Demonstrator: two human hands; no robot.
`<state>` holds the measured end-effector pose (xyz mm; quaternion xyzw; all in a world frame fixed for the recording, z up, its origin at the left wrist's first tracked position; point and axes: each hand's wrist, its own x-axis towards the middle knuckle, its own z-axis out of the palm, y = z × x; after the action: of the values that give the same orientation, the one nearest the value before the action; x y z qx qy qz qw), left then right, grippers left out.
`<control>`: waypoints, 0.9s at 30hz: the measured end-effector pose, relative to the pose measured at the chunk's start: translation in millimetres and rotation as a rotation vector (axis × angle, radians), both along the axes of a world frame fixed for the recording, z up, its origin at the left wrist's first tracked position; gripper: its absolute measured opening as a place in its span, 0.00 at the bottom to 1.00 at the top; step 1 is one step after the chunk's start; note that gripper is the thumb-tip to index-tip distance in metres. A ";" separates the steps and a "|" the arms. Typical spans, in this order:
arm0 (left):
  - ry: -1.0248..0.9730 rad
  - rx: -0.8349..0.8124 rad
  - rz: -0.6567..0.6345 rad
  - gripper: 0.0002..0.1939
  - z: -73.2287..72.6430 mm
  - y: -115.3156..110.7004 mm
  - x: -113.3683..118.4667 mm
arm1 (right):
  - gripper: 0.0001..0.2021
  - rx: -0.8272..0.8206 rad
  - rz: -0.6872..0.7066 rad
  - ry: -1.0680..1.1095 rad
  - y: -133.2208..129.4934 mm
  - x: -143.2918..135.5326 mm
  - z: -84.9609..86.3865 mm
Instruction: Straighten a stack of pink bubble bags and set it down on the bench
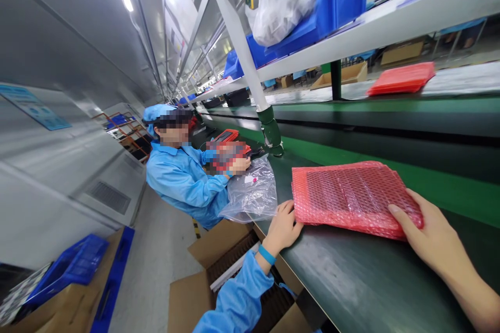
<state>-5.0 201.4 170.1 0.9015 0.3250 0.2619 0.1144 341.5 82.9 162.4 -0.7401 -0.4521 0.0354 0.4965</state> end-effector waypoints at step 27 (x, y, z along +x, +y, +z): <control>0.329 -0.211 0.219 0.50 5.7 39.3 28.4 | 0.46 -0.025 0.003 -0.007 -2.5 -1.9 2.7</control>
<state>23.4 240.7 175.8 0.8746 0.4606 0.0868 0.1244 339.7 80.4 165.1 -0.7457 -0.4545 0.0392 0.4856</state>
